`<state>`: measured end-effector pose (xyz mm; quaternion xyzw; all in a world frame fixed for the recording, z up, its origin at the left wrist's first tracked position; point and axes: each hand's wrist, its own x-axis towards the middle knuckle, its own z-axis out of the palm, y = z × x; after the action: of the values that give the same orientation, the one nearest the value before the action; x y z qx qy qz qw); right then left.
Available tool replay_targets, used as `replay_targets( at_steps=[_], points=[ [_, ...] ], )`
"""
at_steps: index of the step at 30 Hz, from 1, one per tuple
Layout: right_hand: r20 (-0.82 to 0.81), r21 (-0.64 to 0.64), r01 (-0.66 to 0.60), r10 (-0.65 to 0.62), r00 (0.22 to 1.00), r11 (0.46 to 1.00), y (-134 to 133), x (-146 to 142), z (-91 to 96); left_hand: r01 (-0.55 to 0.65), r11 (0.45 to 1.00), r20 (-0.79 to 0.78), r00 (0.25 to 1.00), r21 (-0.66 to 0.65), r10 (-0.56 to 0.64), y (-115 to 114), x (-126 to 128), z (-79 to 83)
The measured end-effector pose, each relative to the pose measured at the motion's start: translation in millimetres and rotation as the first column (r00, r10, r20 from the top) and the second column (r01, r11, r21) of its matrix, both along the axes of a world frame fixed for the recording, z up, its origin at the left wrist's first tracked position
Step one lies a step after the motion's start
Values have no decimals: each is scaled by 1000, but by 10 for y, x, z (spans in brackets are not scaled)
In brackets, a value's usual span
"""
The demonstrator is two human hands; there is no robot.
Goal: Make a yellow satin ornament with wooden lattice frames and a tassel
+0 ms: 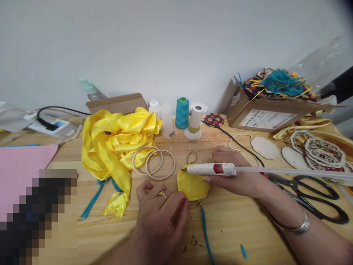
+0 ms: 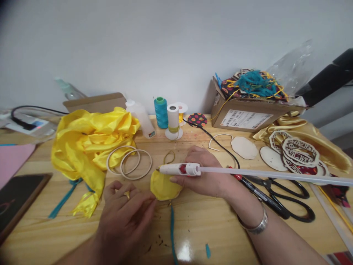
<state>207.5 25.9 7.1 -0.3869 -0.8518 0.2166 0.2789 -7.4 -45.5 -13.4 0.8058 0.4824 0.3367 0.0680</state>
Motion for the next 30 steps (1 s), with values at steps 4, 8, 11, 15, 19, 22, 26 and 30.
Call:
replay_targets(
  at_steps=[4,8,11,15,19,22,26,30],
  points=[
    [-38,-8,17,-18,999,1000,13,23,-24,0,1000,-8,1000,-2,0,-3,2,2],
    [-2,-50,45,-46,999,998,20,67,-26,-1,1000,1,1000,-25,1,-6,-10,5],
    [15,-60,53,-52,999,997,25,133,35,-10,999,2,1000,-43,10,11,-38,8],
    [-33,-85,45,-48,998,995,22,245,220,-25,999,-24,999,-34,24,46,-81,6],
    [-13,-138,-99,98,995,986,-2,318,411,-23,999,-16,1000,-31,23,51,-103,-3],
    [48,-141,-204,212,976,969,-50,328,445,26,999,3,1000,-37,-26,31,-101,-2],
    [32,-129,-234,240,970,963,-148,305,307,92,994,4,996,-59,-92,7,-83,5],
    [-58,-132,-221,215,975,966,-213,263,145,104,992,17,995,-74,-103,7,-67,4]
  ],
)
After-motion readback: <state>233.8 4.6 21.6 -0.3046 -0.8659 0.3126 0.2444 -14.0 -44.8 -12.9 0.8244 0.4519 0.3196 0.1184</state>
